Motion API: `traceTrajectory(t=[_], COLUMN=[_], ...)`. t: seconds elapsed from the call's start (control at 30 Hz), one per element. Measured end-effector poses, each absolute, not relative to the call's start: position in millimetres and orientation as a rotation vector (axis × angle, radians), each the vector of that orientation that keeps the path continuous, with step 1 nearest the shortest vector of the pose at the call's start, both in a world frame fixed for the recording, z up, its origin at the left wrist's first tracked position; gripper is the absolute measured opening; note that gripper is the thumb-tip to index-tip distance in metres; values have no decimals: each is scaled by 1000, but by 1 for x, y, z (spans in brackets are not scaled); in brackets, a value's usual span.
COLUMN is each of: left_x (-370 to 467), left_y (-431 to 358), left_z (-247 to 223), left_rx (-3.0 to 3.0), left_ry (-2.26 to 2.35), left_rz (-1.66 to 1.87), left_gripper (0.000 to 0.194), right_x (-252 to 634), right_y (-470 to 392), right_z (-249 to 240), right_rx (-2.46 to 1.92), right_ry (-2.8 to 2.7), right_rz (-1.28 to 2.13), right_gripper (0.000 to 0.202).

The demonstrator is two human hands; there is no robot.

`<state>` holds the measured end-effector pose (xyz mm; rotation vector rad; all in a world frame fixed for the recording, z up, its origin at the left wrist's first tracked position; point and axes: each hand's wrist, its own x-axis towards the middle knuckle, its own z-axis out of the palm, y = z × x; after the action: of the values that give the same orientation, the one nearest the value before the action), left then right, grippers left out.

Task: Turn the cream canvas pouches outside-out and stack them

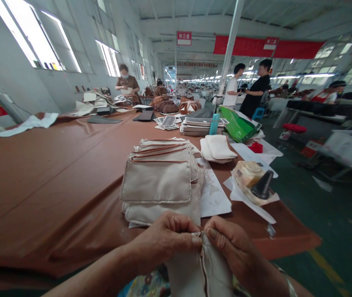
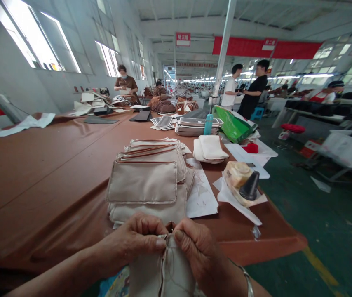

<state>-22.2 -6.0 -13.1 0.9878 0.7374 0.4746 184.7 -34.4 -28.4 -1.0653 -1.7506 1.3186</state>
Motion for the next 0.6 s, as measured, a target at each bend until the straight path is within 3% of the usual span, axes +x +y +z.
traceTrajectory(t=[0.27, 0.6], left_x=[-16, -16], left_y=[-7, -3], left_z=[-8, -9], left_rx=[1118, 1228], left_ry=[784, 802], left_rz=[500, 473], left_gripper=[36, 35], right_x=[183, 185], right_y=[-28, -24], right_z=[-16, -20], right_rx=[-1037, -1102], right_ry=[-1695, -1572], right_rz=[1443, 1532], right_gripper=[43, 19])
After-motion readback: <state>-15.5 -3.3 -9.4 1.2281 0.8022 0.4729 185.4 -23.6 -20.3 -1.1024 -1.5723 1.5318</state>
